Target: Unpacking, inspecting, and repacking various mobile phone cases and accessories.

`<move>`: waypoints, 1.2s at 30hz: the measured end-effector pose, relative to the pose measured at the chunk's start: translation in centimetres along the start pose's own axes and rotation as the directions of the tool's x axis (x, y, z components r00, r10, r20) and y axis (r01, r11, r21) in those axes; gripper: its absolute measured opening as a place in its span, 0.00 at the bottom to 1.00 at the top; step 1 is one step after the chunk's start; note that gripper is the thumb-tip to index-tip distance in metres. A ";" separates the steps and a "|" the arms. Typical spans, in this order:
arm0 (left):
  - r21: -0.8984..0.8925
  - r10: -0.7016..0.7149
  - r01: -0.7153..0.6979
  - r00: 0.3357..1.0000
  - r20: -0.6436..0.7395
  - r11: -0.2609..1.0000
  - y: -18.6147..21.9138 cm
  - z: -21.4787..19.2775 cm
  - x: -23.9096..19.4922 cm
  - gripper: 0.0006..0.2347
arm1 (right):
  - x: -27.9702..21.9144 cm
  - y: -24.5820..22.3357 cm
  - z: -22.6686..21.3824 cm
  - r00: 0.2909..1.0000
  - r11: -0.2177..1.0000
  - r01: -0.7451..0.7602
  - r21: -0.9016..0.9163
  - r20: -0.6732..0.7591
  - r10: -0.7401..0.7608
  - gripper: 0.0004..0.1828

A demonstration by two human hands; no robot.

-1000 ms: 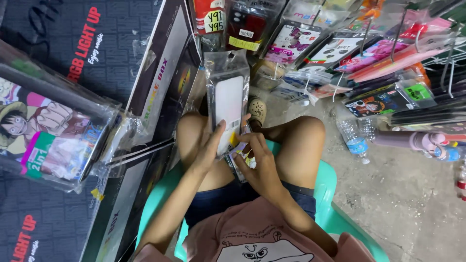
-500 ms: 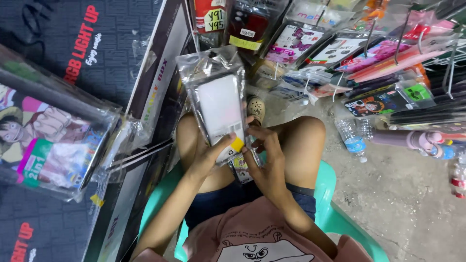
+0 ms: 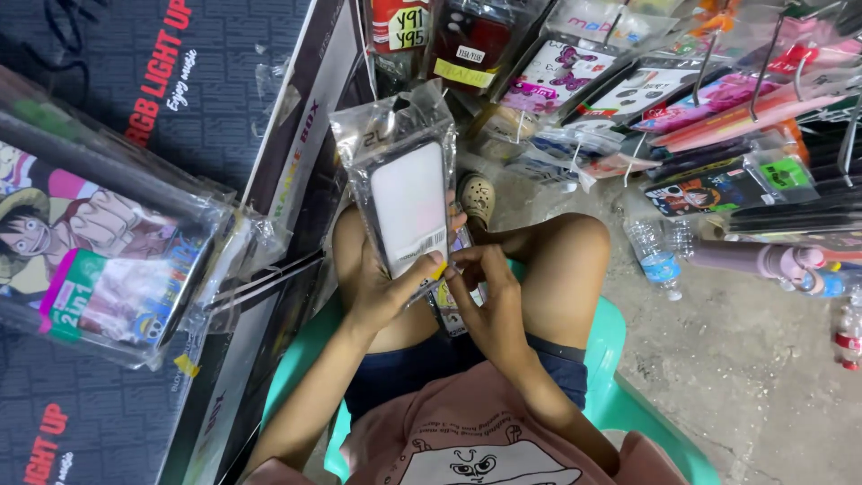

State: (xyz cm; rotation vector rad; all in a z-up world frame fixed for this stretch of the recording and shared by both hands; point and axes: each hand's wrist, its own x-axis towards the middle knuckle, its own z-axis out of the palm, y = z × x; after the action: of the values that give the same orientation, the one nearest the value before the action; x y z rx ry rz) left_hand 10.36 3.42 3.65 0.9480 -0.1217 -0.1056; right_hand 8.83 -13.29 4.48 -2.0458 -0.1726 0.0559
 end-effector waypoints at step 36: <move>0.042 0.026 -0.027 1.000 0.005 0.999 0.1 -0.2 -1.0 0.23 | -2.3 -1.3 1.1 0.987 0.714 -0.160 0.682 0.090 0.135 0.04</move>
State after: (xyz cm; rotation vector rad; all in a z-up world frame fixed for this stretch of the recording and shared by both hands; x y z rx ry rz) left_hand 9.37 3.75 3.54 0.9882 -0.1414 -0.0809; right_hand 6.28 -12.05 5.04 -1.2973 0.0030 0.2229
